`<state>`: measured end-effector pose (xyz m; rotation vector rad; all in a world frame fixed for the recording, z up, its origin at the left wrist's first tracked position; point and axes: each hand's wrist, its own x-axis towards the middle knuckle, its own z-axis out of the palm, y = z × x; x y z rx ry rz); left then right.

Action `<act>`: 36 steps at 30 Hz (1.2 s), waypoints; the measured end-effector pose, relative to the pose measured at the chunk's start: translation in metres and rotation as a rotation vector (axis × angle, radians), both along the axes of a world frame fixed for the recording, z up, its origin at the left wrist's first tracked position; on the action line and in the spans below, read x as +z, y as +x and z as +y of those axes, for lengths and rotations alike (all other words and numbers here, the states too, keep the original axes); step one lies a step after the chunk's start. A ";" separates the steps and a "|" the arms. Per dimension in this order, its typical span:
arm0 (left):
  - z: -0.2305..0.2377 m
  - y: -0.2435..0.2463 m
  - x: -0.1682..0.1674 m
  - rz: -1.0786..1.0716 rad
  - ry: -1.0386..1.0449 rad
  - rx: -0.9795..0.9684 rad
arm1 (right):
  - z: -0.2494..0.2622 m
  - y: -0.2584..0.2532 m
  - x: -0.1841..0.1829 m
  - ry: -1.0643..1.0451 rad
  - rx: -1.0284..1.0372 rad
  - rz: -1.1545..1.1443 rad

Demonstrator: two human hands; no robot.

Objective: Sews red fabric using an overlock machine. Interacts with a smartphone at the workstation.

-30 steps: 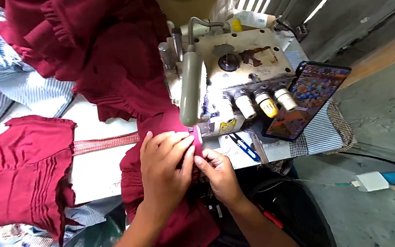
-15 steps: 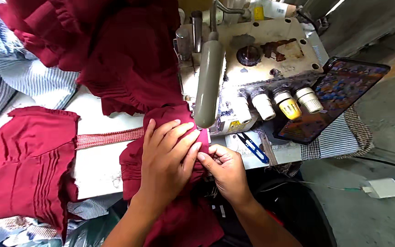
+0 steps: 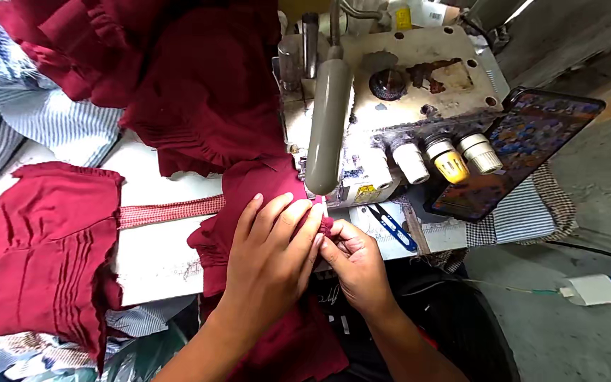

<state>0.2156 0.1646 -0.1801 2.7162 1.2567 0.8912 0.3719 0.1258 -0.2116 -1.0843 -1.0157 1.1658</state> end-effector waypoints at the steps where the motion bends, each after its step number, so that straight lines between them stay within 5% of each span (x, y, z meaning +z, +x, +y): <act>1: 0.000 0.001 0.001 0.011 0.015 0.008 | 0.001 -0.001 0.001 0.004 0.005 0.010; 10: 0.004 -0.004 0.001 -0.188 -0.027 0.026 | -0.001 0.001 0.009 0.026 -0.116 -0.106; 15: 0.013 -0.007 0.005 -0.181 -0.069 -0.001 | -0.002 -0.004 0.007 0.235 -0.208 -0.358; 26: 0.030 -0.006 0.014 -0.131 -0.155 0.030 | 0.007 -0.014 0.014 0.255 -0.359 -0.715; 33: 0.057 -0.016 0.016 -0.158 -0.165 -0.067 | 0.005 -0.010 -0.004 0.206 -0.264 -0.482; 36: 0.030 -0.019 0.011 -0.230 -0.053 0.002 | -0.006 -0.004 -0.012 0.137 -0.164 -0.384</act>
